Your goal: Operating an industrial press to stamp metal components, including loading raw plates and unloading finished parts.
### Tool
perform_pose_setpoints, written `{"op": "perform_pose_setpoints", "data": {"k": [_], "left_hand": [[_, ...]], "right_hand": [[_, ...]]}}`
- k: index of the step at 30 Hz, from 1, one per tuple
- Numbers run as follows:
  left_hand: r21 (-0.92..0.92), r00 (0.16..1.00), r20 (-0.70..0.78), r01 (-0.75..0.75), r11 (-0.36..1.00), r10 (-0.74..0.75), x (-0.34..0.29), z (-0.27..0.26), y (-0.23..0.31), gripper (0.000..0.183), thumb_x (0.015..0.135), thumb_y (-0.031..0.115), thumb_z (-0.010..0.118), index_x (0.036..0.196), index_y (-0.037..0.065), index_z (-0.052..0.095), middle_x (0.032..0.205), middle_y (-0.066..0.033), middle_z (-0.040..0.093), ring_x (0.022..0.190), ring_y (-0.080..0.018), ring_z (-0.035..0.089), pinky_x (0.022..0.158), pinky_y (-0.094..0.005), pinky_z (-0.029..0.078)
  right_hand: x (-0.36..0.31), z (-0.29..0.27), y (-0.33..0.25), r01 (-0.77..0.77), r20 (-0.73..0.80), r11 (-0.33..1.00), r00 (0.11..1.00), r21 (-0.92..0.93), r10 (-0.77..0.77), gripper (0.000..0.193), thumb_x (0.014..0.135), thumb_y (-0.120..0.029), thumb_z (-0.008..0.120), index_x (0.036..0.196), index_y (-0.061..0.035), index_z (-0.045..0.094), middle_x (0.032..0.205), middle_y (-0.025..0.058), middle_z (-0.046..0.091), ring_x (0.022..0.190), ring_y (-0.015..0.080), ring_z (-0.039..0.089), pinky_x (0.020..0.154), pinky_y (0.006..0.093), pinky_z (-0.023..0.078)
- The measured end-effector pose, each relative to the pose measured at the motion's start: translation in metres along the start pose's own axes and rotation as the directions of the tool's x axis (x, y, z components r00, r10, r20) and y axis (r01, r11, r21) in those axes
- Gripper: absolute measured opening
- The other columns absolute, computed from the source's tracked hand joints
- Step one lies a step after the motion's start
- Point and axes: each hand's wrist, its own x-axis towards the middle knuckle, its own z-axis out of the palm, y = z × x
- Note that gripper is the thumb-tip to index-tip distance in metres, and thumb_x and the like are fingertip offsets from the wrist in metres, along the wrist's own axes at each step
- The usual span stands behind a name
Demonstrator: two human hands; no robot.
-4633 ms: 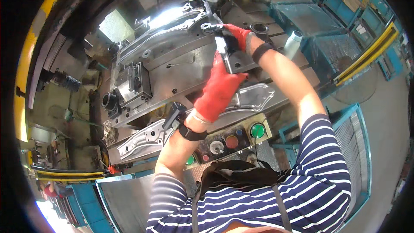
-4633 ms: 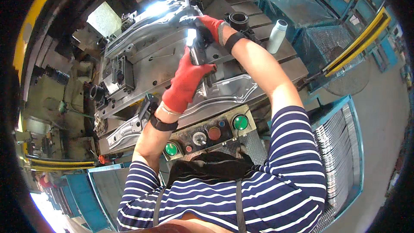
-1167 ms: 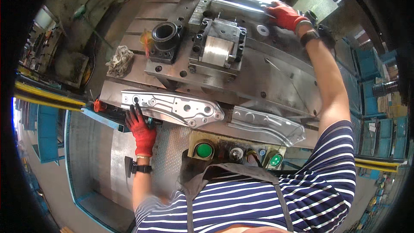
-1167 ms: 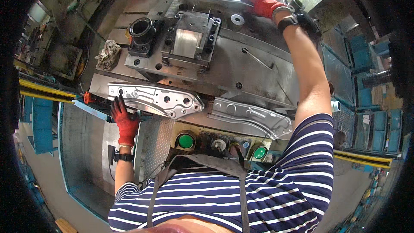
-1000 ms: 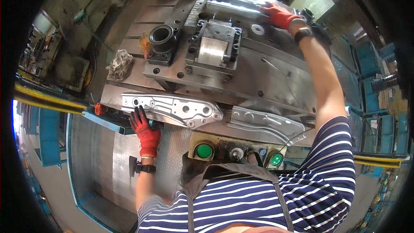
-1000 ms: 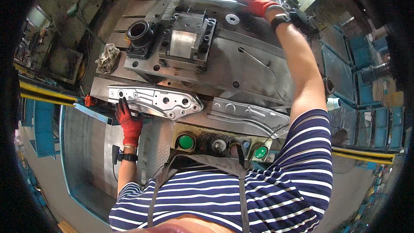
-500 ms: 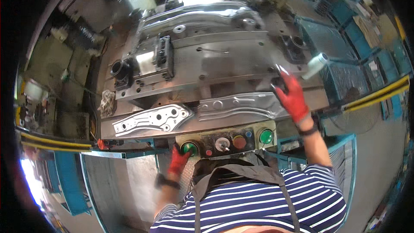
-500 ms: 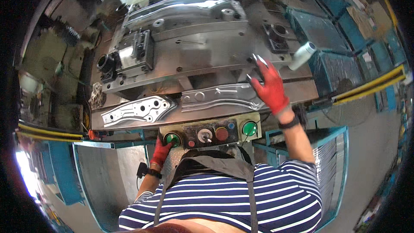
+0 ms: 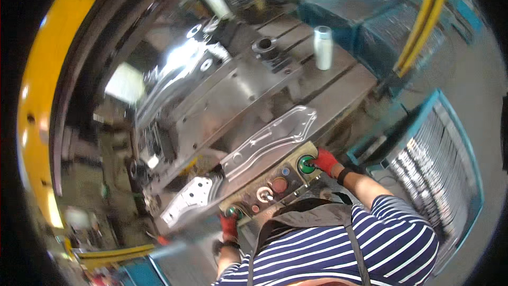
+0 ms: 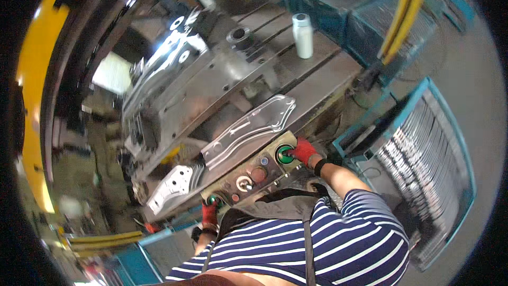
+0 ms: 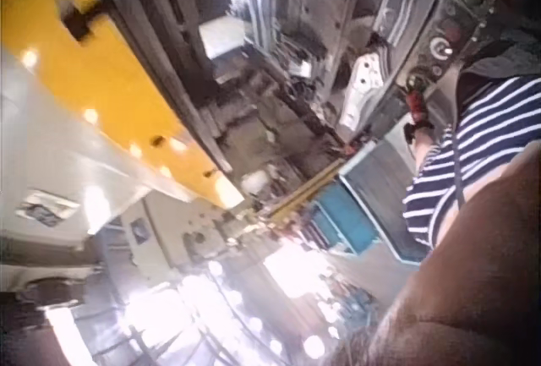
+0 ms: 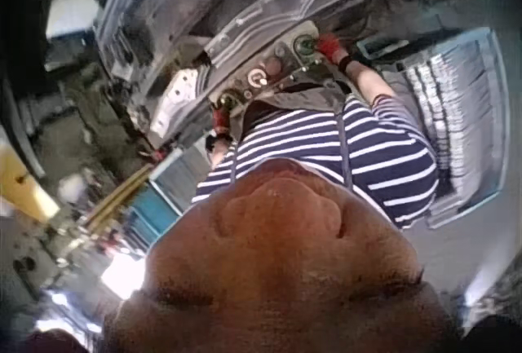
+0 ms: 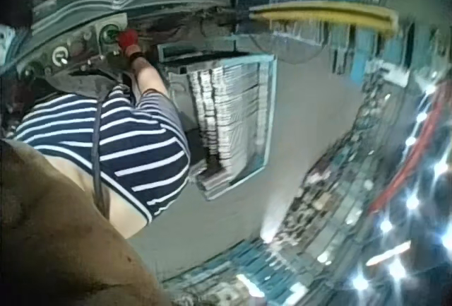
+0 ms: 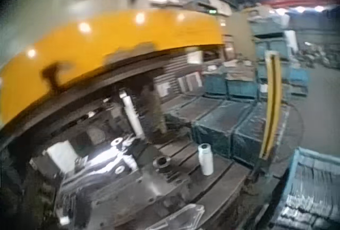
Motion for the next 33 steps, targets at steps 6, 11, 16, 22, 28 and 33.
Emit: {"op": "perform_pose_setpoints", "data": {"k": [6,11,16,22,28,33], "left_hand": [[0.194,0.991,-0.126,0.069,0.979,-0.045,-0.012,0.009,0.021,0.052,0.081,0.008,0.065,0.129,0.008,0.045,0.109,-0.0084,0.059,0.096,-0.0217,0.058,0.079,-0.0338,0.049],[0.774,0.967,0.198,-0.255,0.580,0.160,0.001,-0.013,0.018,0.039,0.086,0.024,0.060,0.118,0.005,0.053,0.106,-0.0179,0.061,0.093,-0.0274,0.061,0.074,-0.0377,0.049],[0.881,0.996,0.052,-0.080,0.466,0.073,0.022,-0.024,0.009,0.045,0.084,0.032,0.060,0.114,0.000,0.056,0.102,-0.0218,0.063,0.092,-0.0314,0.062,0.078,-0.0403,0.048],[0.487,0.998,-0.039,-0.025,0.873,0.050,0.024,-0.017,0.001,0.048,0.077,0.027,0.069,0.116,0.001,0.057,0.103,-0.0108,0.065,0.091,-0.0231,0.061,0.079,-0.0351,0.048],[0.507,0.966,-0.249,0.073,0.859,0.065,0.019,-0.014,0.003,0.048,0.079,0.024,0.068,0.119,0.001,0.055,0.107,-0.0118,0.063,0.093,-0.0222,0.061,0.081,-0.0343,0.048],[0.537,0.985,-0.170,0.069,0.841,0.028,-0.005,0.012,0.027,0.056,0.079,0.029,0.067,0.124,0.000,0.050,0.112,-0.0148,0.061,0.099,-0.0256,0.059,0.086,-0.0358,0.046]], "right_hand": [[-0.008,-0.012,-0.023,-0.085,-0.057,0.988,0.995,-0.126,0.078,0.049,0.072,-0.037,0.070,0.102,-0.0001,0.059,0.103,0.0233,0.061,0.102,0.0381,0.056,0.087,0.0429,0.045],[-0.004,-0.001,-0.014,-0.112,-0.095,0.983,0.990,-0.147,0.099,0.059,0.069,-0.043,0.071,0.106,0.0003,0.058,0.110,0.0235,0.058,0.104,0.0386,0.055,0.089,0.0421,0.045],[-0.001,0.001,-0.009,-0.094,-0.074,0.988,0.994,-0.118,0.086,0.058,0.068,-0.039,0.072,0.109,0.0000,0.057,0.106,0.0238,0.060,0.101,0.0382,0.057,0.087,0.0428,0.046],[-0.002,0.000,-0.012,-0.149,-0.069,0.984,0.987,-0.101,0.142,0.061,0.068,-0.039,0.072,0.111,-0.0003,0.055,0.108,0.0243,0.059,0.103,0.0383,0.056,0.088,0.0434,0.046],[-0.001,-0.001,-0.011,-0.147,-0.032,0.978,0.989,-0.146,0.144,0.065,0.069,-0.044,0.070,0.111,0.0021,0.052,0.110,0.0243,0.057,0.103,0.0392,0.056,0.087,0.0443,0.047],[-0.005,-0.004,-0.016,-0.136,-0.045,0.981,0.990,-0.137,0.131,0.064,0.070,-0.044,0.070,0.111,0.0016,0.052,0.110,0.0240,0.057,0.103,0.0384,0.057,0.087,0.0441,0.047]]}}
